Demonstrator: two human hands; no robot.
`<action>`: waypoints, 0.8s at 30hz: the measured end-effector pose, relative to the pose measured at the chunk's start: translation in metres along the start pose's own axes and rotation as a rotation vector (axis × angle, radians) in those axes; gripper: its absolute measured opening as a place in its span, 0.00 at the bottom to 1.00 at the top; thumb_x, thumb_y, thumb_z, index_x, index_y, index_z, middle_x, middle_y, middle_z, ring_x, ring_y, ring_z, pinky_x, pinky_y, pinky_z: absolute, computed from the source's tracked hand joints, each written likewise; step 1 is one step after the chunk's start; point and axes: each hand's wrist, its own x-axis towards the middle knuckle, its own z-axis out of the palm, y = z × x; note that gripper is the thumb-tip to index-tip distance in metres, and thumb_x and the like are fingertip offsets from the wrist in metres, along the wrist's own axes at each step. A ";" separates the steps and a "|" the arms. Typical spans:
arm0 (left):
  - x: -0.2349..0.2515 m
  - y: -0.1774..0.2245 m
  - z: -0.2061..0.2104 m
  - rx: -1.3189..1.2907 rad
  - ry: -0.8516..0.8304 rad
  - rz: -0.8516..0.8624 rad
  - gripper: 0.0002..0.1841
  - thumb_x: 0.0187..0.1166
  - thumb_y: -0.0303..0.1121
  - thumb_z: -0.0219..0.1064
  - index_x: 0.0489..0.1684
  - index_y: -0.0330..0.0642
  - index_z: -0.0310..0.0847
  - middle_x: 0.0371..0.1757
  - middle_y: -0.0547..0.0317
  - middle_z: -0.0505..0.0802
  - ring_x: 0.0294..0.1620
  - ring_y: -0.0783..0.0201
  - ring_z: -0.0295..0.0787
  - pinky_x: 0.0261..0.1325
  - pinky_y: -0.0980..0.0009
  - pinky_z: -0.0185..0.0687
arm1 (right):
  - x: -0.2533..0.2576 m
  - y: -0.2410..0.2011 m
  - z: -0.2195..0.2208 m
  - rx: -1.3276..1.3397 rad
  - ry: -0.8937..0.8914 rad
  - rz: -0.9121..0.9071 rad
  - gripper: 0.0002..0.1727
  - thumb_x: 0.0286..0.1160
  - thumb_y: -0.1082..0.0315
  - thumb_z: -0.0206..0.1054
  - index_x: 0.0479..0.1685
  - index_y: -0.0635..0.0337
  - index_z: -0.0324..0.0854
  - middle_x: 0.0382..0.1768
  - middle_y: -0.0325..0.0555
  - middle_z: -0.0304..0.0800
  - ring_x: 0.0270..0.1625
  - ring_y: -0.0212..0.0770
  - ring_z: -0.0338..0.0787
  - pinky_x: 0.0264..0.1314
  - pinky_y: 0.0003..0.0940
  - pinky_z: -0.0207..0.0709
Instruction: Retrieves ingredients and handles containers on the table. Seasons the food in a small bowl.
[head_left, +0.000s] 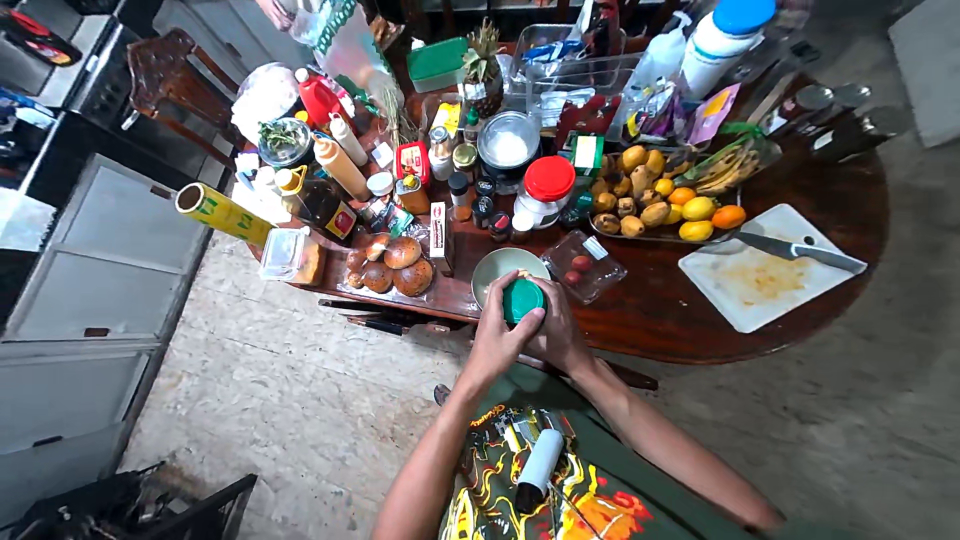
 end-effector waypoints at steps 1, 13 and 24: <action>-0.001 0.001 0.000 -0.036 0.047 -0.046 0.37 0.79 0.44 0.72 0.88 0.46 0.61 0.77 0.48 0.81 0.72 0.59 0.84 0.73 0.57 0.84 | 0.003 0.000 -0.002 -0.012 -0.008 -0.018 0.49 0.57 0.52 0.84 0.80 0.67 0.67 0.70 0.63 0.82 0.75 0.54 0.82 0.81 0.48 0.74; 0.032 0.009 -0.018 -0.004 -0.106 -0.431 0.24 0.85 0.40 0.68 0.70 0.36 0.67 0.56 0.45 0.88 0.56 0.58 0.89 0.63 0.57 0.86 | 0.005 0.024 -0.012 -0.168 -0.043 -0.127 0.50 0.49 0.57 0.90 0.77 0.63 0.70 0.72 0.59 0.82 0.76 0.56 0.82 0.81 0.50 0.76; 0.048 -0.015 0.012 0.046 -0.238 -0.432 0.23 0.89 0.41 0.62 0.69 0.32 0.65 0.57 0.40 0.88 0.56 0.54 0.90 0.63 0.54 0.86 | -0.016 0.045 -0.023 -0.188 -0.034 -0.014 0.49 0.50 0.58 0.88 0.76 0.67 0.69 0.70 0.63 0.82 0.75 0.58 0.83 0.79 0.52 0.77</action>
